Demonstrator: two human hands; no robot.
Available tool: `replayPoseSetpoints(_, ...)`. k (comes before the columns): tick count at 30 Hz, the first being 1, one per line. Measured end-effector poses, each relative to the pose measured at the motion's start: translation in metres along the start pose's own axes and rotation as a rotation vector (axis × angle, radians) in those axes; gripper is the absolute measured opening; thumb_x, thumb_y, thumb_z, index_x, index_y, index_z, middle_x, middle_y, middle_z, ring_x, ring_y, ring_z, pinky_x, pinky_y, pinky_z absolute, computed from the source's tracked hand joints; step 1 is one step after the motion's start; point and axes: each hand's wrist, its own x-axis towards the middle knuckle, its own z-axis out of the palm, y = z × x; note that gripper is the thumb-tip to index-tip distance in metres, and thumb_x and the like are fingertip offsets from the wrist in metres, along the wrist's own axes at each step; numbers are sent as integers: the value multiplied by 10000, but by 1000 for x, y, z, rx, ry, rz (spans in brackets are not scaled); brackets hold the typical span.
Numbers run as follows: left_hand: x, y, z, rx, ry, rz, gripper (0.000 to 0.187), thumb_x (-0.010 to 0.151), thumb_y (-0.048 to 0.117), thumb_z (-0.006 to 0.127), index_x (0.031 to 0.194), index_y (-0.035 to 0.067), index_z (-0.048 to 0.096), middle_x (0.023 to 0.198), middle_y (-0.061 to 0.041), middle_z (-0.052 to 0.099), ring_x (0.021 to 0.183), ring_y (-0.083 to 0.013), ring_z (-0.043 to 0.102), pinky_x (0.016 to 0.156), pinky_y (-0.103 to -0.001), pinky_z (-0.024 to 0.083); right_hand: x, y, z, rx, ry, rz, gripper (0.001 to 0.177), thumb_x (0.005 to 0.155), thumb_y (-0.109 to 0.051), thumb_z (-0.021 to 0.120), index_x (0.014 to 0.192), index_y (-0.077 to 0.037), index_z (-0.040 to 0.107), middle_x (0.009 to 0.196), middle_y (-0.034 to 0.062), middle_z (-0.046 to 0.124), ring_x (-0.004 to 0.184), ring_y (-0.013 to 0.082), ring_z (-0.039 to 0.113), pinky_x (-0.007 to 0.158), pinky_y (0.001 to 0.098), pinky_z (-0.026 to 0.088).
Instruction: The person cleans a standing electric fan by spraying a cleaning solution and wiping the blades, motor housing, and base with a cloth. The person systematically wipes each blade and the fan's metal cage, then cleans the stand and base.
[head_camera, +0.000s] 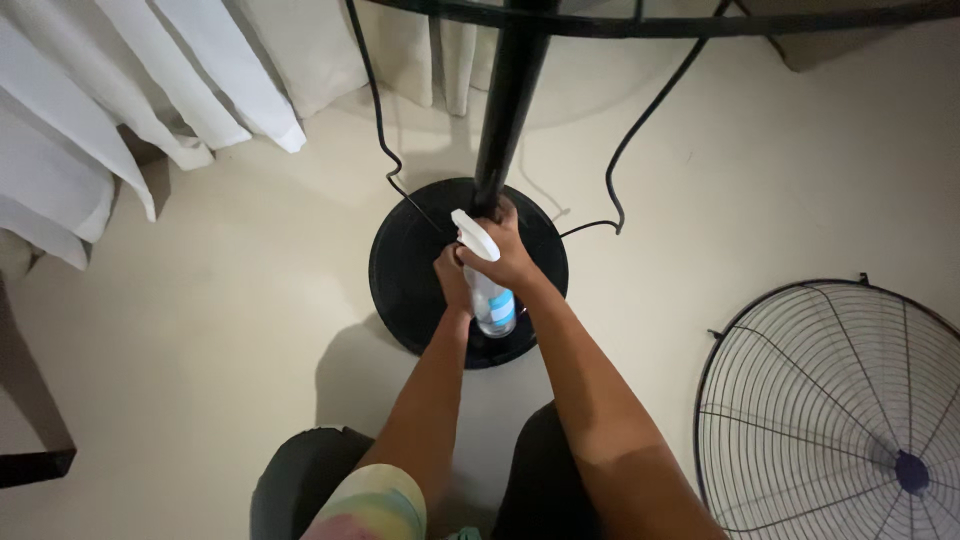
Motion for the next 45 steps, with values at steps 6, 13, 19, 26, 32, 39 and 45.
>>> replayPoseSetpoints(6, 17, -7, -20, 446, -140, -190, 330, 947, 275, 611, 1090, -2, 719, 1023, -191, 725, 941, -343, 679, 811, -419, 528, -8, -5, 3, 36, 35, 41, 522, 797, -247, 777, 1267, -82, 622, 1250, 151, 631, 1435, 518, 227, 1178, 612, 185)
replayPoseSetpoints(13, 44, 17, -6, -124, -37, -165, 222, 917, 154, 592, 1030, 9, 717, 958, -116, 754, 841, -218, 716, 731, -336, 556, -8, -25, -22, 54, 85, 19, 542, 822, -273, 771, 1283, -52, 589, 1198, 152, 649, 1390, 479, 305, 1148, 585, 246)
replayPoseSetpoints(19, 15, 104, 3, -304, 70, -278, 182, 915, 86, 617, 1053, 8, 707, 967, -112, 734, 853, -206, 698, 742, -326, 560, -15, -66, -62, -88, 193, -46, 457, 805, -234, 779, 1186, -22, 644, 1258, 214, 620, 1334, 459, 412, 1110, 549, 341)
replayPoseSetpoints(26, -37, 243, 7, -637, 33, -59, 218, 970, 78, 603, 1159, -25, 642, 1019, -120, 697, 919, -205, 662, 836, -329, 540, -40, -141, -143, 179, 444, -7, 389, 887, -165, 763, 1233, -16, 666, 1148, 161, 689, 1030, 311, 701, 900, 382, 556)
replayPoseSetpoints(32, -106, 356, -17, -594, -59, 545, 370, 968, 25, 701, 1317, 32, 577, 1344, -107, 546, 1230, -182, 544, 1152, -347, 453, -54, -191, -178, 361, 512, 94, 459, 890, -215, 752, 1265, 17, 625, 1117, 110, 705, 987, 186, 700, 867, 326, 568)
replayPoseSetpoints(39, -105, 447, 0, 223, -49, 1264, 670, 854, 138, 803, 1447, 124, 491, 1452, -109, 428, 1359, -294, 466, 1162, -436, 438, -66, -199, -196, 610, 551, -1, 547, 878, -239, 768, 1296, 37, 548, 1182, 105, 669, 1077, 146, 648, 951, 306, 542)
replayPoseSetpoints(45, -82, 478, 3, 272, 171, 1336, 639, 1048, -90, 735, 1561, 143, 433, 1523, -34, 393, 1346, -164, 525, 1133, -246, 530, -67, -222, -204, 659, 615, 136, 460, 884, -179, 693, 1272, 30, 559, 1209, 110, 679, 955, 175, 721, 874, 313, 586)
